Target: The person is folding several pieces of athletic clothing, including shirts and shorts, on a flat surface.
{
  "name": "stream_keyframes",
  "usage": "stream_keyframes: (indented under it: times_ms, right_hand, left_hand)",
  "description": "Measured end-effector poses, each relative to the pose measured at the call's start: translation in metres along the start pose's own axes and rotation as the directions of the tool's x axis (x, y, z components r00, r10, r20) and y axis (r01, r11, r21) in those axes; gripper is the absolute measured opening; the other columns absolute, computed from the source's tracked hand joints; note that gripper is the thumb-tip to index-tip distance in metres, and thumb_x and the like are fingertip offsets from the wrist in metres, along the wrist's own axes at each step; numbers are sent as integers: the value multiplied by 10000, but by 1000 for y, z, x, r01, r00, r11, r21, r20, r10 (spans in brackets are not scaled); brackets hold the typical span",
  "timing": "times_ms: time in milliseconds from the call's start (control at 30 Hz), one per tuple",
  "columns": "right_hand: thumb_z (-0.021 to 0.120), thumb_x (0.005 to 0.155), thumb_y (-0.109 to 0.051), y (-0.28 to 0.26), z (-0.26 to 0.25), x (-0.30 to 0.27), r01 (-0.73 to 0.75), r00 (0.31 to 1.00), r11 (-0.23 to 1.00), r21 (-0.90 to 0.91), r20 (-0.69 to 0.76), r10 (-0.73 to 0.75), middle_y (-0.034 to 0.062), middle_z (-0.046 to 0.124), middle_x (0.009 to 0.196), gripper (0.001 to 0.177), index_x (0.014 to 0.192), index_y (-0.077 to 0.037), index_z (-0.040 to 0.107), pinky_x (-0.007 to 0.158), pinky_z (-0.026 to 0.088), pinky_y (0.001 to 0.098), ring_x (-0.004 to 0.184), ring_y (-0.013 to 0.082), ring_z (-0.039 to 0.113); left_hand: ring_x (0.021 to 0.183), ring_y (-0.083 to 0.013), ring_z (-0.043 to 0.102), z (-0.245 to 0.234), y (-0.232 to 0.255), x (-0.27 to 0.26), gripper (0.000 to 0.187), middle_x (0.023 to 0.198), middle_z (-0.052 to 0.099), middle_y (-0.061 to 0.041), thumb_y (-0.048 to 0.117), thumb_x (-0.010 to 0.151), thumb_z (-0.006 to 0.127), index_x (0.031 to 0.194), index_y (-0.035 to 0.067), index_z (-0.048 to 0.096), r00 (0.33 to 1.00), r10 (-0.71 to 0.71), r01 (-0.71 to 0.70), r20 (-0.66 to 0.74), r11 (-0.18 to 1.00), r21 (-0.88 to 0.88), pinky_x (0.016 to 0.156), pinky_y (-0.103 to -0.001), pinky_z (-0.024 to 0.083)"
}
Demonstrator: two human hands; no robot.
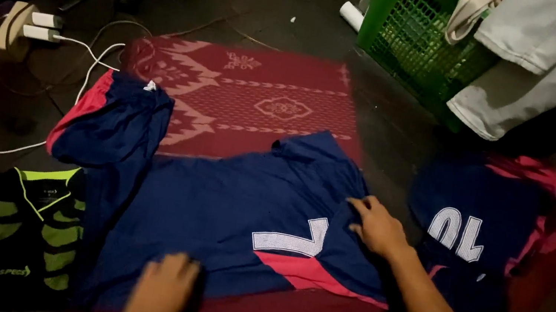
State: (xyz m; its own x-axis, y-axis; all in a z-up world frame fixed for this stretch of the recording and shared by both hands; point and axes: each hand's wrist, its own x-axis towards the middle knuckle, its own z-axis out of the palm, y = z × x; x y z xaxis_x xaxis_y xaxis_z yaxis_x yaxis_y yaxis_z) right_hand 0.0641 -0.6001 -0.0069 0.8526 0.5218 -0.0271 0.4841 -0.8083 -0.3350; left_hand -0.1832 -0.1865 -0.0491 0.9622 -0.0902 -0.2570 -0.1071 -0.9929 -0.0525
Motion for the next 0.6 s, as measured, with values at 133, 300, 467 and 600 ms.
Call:
stream_keyframes:
  times_ms: [133,300,467,600]
  right_hand:
    - [647,959,-317,12,7,38,-201,970,960,-196,96,223,123,658,1204,271,1195,-183,640,875,561,512,1069,396,677]
    - [628,994,-222,-10,-15,58,-286,949,957,-43,-148,277,163,626,1180,177,1145,-131,645,851,529,545,1023,460,641]
    - [709,818,-104,-6,14,59,-54,980,991,124,-184,76,167,596,1153,205,1004,-94,624,877,514,496,1047,423,614]
    - [720,771,-114,-22,3,43,-26,980,1000,11,-195,28,147,619,1048,184,924,-98,619,821,519,508,1016,422,617]
  left_hand:
    - [1390,-350,383,-7,51,1,682,1579,373,-166,361,908,614,1513,149,384,997,65,-69,-34,990,-121,1020,-570,373]
    - [1543,-318,156,-32,60,-12,902,1712,115,-113,536,897,639,1628,273,180,985,-91,116,144,978,-175,1132,-667,206]
    - [1560,-265,41,-35,29,-15,904,1745,1,-53,682,934,503,1650,313,92,954,-109,114,280,993,-2,1174,-737,127]
    - [1559,-229,7,-47,-12,-21,870,1751,-15,-24,752,949,404,1608,313,45,889,-184,185,418,982,38,1174,-716,122]
